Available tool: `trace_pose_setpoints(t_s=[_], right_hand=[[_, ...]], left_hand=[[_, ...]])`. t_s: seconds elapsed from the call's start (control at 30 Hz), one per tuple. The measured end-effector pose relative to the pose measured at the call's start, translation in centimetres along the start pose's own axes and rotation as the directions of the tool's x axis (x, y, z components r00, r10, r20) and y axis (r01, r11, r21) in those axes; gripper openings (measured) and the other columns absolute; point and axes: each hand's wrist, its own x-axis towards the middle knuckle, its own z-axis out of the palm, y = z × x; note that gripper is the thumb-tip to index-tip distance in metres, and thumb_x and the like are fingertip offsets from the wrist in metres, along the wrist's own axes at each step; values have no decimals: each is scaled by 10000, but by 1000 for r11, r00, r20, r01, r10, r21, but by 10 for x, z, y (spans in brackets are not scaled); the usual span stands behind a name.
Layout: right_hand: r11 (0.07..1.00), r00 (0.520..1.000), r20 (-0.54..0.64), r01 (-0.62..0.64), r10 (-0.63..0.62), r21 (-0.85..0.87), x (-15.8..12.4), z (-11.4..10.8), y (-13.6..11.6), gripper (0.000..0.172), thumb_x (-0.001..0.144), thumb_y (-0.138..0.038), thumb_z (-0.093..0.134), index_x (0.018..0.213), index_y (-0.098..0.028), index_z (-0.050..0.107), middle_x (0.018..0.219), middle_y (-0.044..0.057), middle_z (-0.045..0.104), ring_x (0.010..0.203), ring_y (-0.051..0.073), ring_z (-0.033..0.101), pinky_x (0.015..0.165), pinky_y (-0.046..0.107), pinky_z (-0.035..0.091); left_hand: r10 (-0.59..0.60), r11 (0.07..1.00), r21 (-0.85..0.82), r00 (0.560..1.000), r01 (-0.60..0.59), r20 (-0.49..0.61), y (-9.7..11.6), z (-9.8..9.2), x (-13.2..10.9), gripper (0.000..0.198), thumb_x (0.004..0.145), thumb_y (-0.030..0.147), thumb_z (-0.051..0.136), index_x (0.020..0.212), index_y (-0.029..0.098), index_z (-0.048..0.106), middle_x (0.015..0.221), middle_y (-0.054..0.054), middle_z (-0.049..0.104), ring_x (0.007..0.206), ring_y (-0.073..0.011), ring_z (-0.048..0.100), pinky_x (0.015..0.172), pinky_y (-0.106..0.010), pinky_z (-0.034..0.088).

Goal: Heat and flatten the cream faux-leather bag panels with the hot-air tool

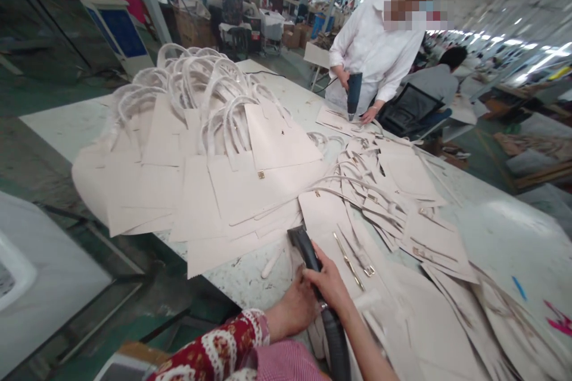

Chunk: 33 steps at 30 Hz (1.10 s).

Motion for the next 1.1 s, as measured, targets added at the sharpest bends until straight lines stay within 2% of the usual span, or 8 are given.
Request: trace_pose_setpoints(t_s=[0.1, 0.2, 0.27, 0.4, 0.5, 0.83, 0.97, 1.1], right_hand=[[999, 992, -118, -52, 51, -4, -18, -19, 3, 708, 673, -218, 522, 1347, -209, 306, 944, 23, 628, 562, 112, 542, 500, 213, 458], [984, 969, -191, -169, 155, -58, -31, -44, 8, 718, 711, -251, 510, 1373, -216, 232, 546, -47, 562, 389, 107, 476, 368, 196, 398], [977, 971, -148, -202, 190, -70, -30, -56, 12, 721, 709, -249, 514, 1372, -201, 233, 456, -66, 503, 372, 115, 479, 355, 195, 399], [981, 981, 2, -196, 196, -15, -4, -56, 19, 719, 663, -234, 547, 1340, -230, 305, 539, -55, 536, 376, 121, 509, 332, 202, 401], [987, 985, -51, -162, 162, 6, 19, -44, 20, 730, 670, -252, 546, 1350, -226, 282, 534, -63, 521, 380, 112, 501, 340, 197, 400], [991, 968, -220, -128, 118, -36, 11, -30, 15, 714, 628, -227, 577, 1314, -201, 381, 516, -64, 528, 367, 108, 484, 353, 203, 397], [995, 866, -495, -93, 69, -24, 13, -60, 9, 755, 693, -299, 545, 1374, -178, 243, 517, -66, 524, 438, 119, 506, 448, 221, 438], [989, 855, -501, -148, 139, 21, -40, -110, 13, 760, 692, -343, 572, 1368, -222, 247, 489, -70, 537, 388, 132, 502, 393, 236, 420]], left_hand=[[-21, 991, 132, 993, 5, 120, -2, -14, -17, 636, 770, 485, 488, 1289, 131, 387, 1360, -179, 317, 1260, -354, 205, 980, -579, 168], [-68, 987, 160, 972, 31, 226, -6, -28, -27, 645, 754, 476, 513, 1287, 141, 372, 1288, -183, 398, 1173, -330, 344, 960, -553, 220], [-68, 988, 149, 978, 39, 198, -11, -32, -25, 580, 778, 411, 510, 1289, 177, 365, 1282, -152, 412, 1166, -288, 365, 998, -513, 189], [-38, 985, 170, 993, 18, 116, -21, -29, -9, 636, 792, 447, 493, 1351, 276, 242, 1456, -92, 87, 1319, -291, 67, 1036, -523, 40], [-25, 985, 173, 996, 10, 84, -25, -23, -4, 632, 812, 528, 412, 1364, 301, 204, 1467, -57, 16, 1328, -278, -15, 1036, -534, -16], [-34, 979, 203, 992, 9, 120, -26, -25, -5, 665, 806, 495, 440, 1377, 309, 154, 1468, -47, -6, 1329, -278, 4, 1033, -549, -15], [-74, 973, 226, 990, 46, 116, -29, -23, -11, 646, 800, 468, 452, 1368, 300, 194, 1467, -53, 39, 1326, -293, 23, 1017, -573, -18], [-137, 970, 209, 989, 122, 57, -29, -33, -2, 478, 770, 304, 490, 1238, 243, 411, 1392, -71, 285, 1295, -307, 146, 1003, -596, -2]])
